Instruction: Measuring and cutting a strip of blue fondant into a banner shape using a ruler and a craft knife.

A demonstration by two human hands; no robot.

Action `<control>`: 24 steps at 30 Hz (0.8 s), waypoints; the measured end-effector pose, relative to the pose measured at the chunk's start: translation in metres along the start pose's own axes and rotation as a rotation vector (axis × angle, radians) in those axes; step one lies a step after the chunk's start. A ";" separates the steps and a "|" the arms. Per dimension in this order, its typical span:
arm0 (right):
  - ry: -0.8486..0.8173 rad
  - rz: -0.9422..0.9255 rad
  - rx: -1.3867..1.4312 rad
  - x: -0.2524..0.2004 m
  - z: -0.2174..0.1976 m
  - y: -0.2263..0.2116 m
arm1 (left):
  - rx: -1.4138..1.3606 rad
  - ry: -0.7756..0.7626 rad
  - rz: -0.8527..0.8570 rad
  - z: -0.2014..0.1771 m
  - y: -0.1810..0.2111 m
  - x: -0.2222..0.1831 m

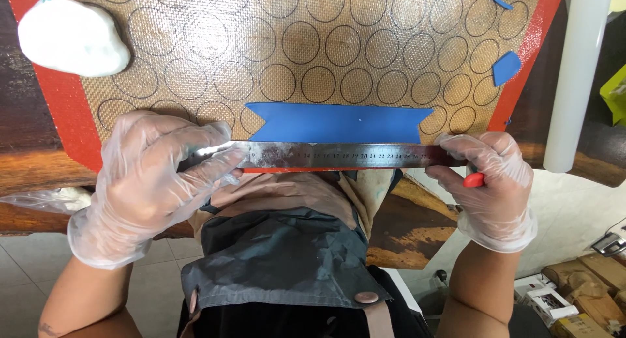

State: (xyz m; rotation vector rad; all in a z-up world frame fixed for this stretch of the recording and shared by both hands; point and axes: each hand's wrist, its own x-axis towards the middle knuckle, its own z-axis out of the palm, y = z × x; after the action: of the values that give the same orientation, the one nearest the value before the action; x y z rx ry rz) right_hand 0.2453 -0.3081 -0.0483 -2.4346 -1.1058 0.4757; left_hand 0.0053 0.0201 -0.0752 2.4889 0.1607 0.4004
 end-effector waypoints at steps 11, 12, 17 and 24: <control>-0.019 0.022 0.049 0.002 -0.001 -0.004 | 0.007 -0.029 0.015 -0.003 0.001 0.001; -0.019 0.021 0.049 0.002 -0.002 -0.007 | 0.007 -0.028 0.015 -0.003 0.001 0.001; -0.100 -0.015 0.043 0.001 -0.018 -0.005 | 0.017 -0.063 0.067 -0.006 -0.003 0.000; -0.157 0.178 0.327 -0.057 -0.081 0.052 | -0.027 -0.014 0.074 -0.006 -0.003 0.003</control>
State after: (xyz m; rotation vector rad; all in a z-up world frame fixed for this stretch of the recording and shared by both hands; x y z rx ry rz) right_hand 0.2801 -0.4024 0.0018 -2.2416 -0.7980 0.8469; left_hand 0.0067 0.0262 -0.0714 2.4758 0.0569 0.4139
